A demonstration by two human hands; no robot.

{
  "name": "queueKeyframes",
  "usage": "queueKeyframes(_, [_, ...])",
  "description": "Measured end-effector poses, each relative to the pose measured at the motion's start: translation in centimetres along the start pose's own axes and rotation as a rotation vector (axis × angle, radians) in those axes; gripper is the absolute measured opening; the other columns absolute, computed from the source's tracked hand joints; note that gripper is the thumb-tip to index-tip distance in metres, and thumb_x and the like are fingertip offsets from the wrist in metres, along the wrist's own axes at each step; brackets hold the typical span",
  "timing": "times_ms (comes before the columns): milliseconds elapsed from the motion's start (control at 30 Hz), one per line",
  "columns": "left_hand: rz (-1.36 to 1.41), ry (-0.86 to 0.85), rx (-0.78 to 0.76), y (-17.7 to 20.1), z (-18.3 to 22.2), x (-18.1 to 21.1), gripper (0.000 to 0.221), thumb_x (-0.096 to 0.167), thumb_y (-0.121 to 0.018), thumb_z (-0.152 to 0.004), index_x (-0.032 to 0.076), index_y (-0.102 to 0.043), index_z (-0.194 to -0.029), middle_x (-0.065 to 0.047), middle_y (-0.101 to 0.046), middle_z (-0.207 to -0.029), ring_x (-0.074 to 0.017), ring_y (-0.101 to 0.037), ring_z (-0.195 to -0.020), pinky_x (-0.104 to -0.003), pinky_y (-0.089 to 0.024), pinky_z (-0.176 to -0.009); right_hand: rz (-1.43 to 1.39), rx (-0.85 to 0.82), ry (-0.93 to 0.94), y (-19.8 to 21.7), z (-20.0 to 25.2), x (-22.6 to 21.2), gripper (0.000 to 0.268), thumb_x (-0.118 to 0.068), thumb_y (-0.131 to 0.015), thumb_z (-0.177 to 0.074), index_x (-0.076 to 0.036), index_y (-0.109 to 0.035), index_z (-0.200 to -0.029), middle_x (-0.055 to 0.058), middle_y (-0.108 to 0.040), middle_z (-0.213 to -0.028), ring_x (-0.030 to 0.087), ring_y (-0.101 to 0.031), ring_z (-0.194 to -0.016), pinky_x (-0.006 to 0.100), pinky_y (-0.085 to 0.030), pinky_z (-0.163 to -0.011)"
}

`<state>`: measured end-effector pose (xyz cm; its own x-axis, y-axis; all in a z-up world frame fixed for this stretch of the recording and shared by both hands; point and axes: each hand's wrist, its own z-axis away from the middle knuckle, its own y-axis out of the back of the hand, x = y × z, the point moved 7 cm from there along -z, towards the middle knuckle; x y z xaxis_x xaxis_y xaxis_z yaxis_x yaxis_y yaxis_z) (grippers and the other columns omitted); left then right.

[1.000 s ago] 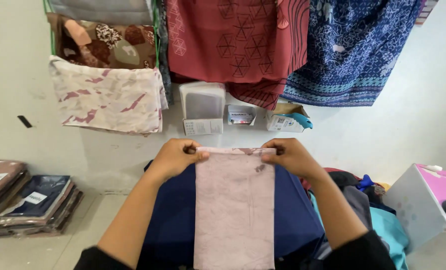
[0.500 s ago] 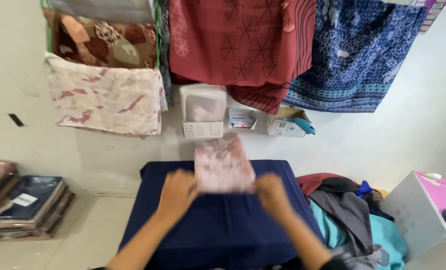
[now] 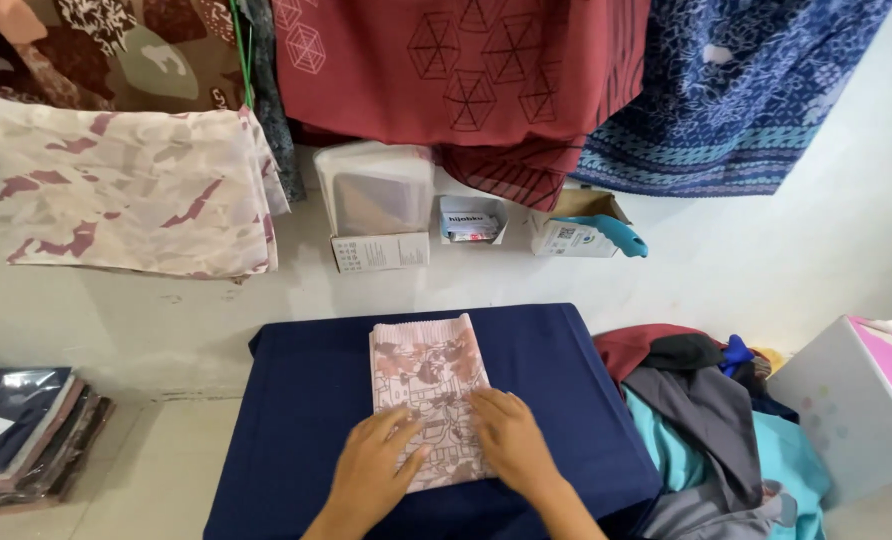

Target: The person is cleaning a hijab with a lint roller, folding it, and then placing it into a plastic packaging bag.

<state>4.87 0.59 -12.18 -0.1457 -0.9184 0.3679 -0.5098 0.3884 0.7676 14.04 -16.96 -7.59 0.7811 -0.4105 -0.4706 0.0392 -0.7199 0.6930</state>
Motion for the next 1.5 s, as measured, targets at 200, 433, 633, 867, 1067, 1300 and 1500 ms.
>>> queueKeyframes(200, [-0.152,0.198,-0.062,-6.1,1.4,-3.1,0.073,0.048,-0.059,-0.092,0.006,-0.042,-0.15,-0.018,-0.034,-0.162,-0.03,-0.031,-0.15,-0.051,-0.027,-0.116,0.422,-0.211,-0.125,-9.8,0.8,8.0,0.081,-0.064,-0.041,-0.101,-0.01,-0.028,-0.159,0.011,-0.024,-0.169,0.037,-0.02,-0.153,0.061,-0.016,-0.118])
queueKeyframes(433, [-0.225,0.24,0.01,-7.7,2.2,-3.9,0.076,0.048,-0.066,-0.084,0.013,-0.045,-0.148,-0.013,-0.038,-0.161,-0.0258,-0.035,-0.148,-0.05,-0.032,-0.115,0.368,-0.549,-0.271,-9.4,-0.9,9.8,0.093,-0.067,-0.036,-0.1,-0.005,-0.008,-0.162,0.016,-0.002,-0.172,0.041,0.004,-0.156,0.065,0.001,-0.12])
queueKeyframes(633, [-0.122,0.248,-0.173,-14.4,2.3,-8.9,0.085,0.063,-0.061,-0.088,0.014,-0.036,-0.153,-0.018,-0.024,-0.164,-0.033,-0.019,-0.154,-0.066,-0.024,-0.114,0.45,-0.07,-0.06,9.1,-12.0,2.6,0.022,-0.032,-0.057,-0.092,-0.015,-0.068,-0.084,0.011,-0.071,-0.076,0.036,-0.063,-0.063,0.048,-0.049,-0.062])
queueKeyframes(867, [0.094,0.296,-0.05,-9.1,2.4,-6.5,0.072,0.05,-0.061,-0.092,0.016,-0.04,-0.152,-0.015,-0.03,-0.164,-0.0372,-0.025,-0.152,-0.063,-0.023,-0.116,0.895,0.091,-0.461,20.5,-20.4,10.8,0.047,-0.047,-0.06,-0.094,-0.018,-0.065,-0.131,0.02,-0.069,-0.117,0.043,-0.065,-0.105,0.053,-0.054,-0.085])
queueKeyframes(1067, [0.151,0.27,0.204,-2.1,3.2,-4.6,0.061,0.032,-0.07,-0.087,0.015,-0.056,-0.143,-0.011,-0.046,-0.157,-0.039,-0.037,-0.147,-0.057,-0.028,-0.117,0.724,0.167,-0.363,20.9,-16.8,7.4,0.036,-0.025,-0.054,-0.102,-0.012,-0.059,-0.135,0.023,-0.072,-0.109,0.047,-0.068,-0.094,0.057,-0.053,-0.076])
queueKeyframes(1300, [0.065,0.259,-0.028,-1.2,3.3,-3.7,0.078,0.058,-0.059,-0.093,0.009,-0.042,-0.152,-0.009,-0.038,-0.162,-0.0466,-0.022,-0.15,-0.063,-0.016,-0.117,0.579,0.348,-0.095,12.6,2.4,-2.7,0.018,-0.012,-0.061,-0.094,-0.003,-0.066,-0.109,0.017,-0.065,-0.096,0.034,-0.061,-0.078,0.044,-0.05,-0.07])
queueKeyframes(1500, [-0.107,0.292,-0.203,-5.2,4.2,-4.8,0.085,0.067,-0.048,-0.095,0.011,-0.031,-0.156,-0.005,-0.021,-0.169,-0.0464,-0.015,-0.151,-0.06,-0.012,-0.119,0.676,-0.045,-0.515,1.2,11.8,-1.1,0.055,-0.036,-0.061,-0.089,-0.049,-0.053,-0.142,0.0,-0.059,-0.079,0.028,-0.066,-0.049,0.045,-0.058,-0.051])
